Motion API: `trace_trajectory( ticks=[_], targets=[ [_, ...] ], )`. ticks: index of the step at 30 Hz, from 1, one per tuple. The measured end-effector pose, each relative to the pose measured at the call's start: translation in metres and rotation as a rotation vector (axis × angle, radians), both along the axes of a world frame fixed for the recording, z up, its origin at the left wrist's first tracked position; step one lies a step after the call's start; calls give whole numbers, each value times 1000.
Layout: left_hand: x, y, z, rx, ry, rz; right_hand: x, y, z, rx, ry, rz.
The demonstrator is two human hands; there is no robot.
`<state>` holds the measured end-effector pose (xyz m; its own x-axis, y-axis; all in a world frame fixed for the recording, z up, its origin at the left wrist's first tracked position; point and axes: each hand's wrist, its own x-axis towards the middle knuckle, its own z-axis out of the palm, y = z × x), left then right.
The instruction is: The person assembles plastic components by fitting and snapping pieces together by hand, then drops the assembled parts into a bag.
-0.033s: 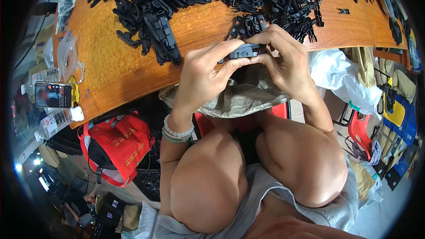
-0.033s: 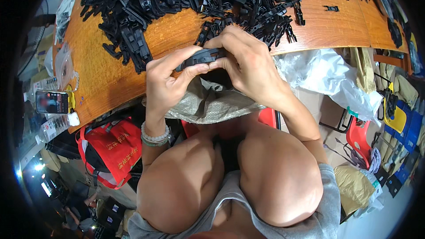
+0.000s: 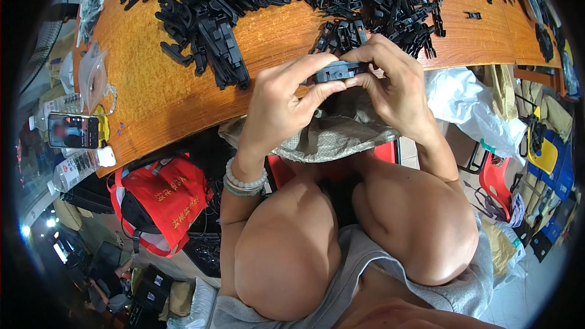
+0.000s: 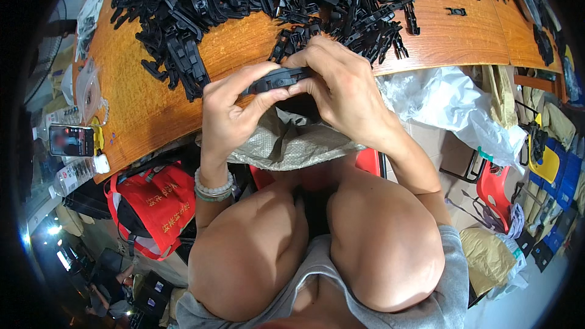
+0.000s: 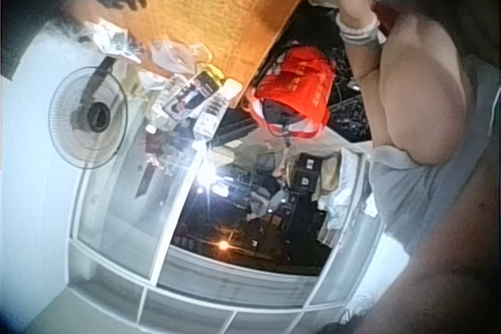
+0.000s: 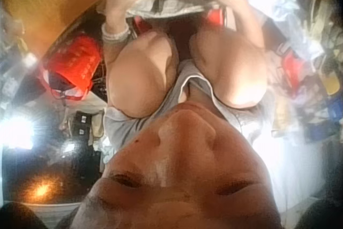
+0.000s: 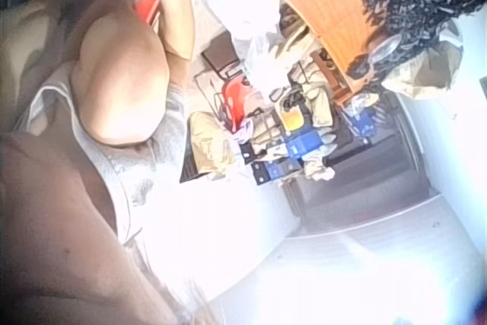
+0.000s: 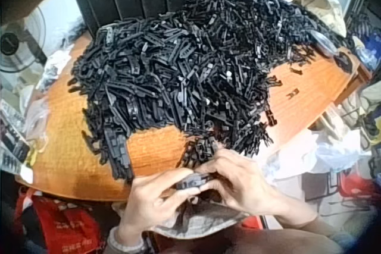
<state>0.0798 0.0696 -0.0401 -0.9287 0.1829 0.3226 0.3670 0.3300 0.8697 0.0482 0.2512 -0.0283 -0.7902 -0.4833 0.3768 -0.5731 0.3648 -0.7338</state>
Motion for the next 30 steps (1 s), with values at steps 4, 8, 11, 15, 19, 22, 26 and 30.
trace_trajectory(
  ticks=[4, 8, 11, 15, 19, 22, 26, 30],
  targets=[
    [-1, 3, 2, 72, -56, -11, 0, 4, 1, 26, 15, 12],
    [0, 0, 1, 51, -64, 8, 3, -4, 7, -33, -54, -26],
    [0, -1, 4, 2, -20, -10, 3, -2, 7, -55, -100, -19],
    [0, 0, 4, 21, 31, -41, 3, 1, 8, -34, -103, -8],
    [-1, 3, 6, 107, -88, -51, 1, 4, 8, -23, -81, 5],
    [-1, -2, 11, 119, -156, -102, 3, 3, 11, -11, -112, 0],
    [4, 0, 8, 160, -178, -51, 9, 2, 5, -201, -374, -25],
    [8, 18, 11, 65, 85, 105, 17, -6, 8, -681, -821, -8]
  ],
)
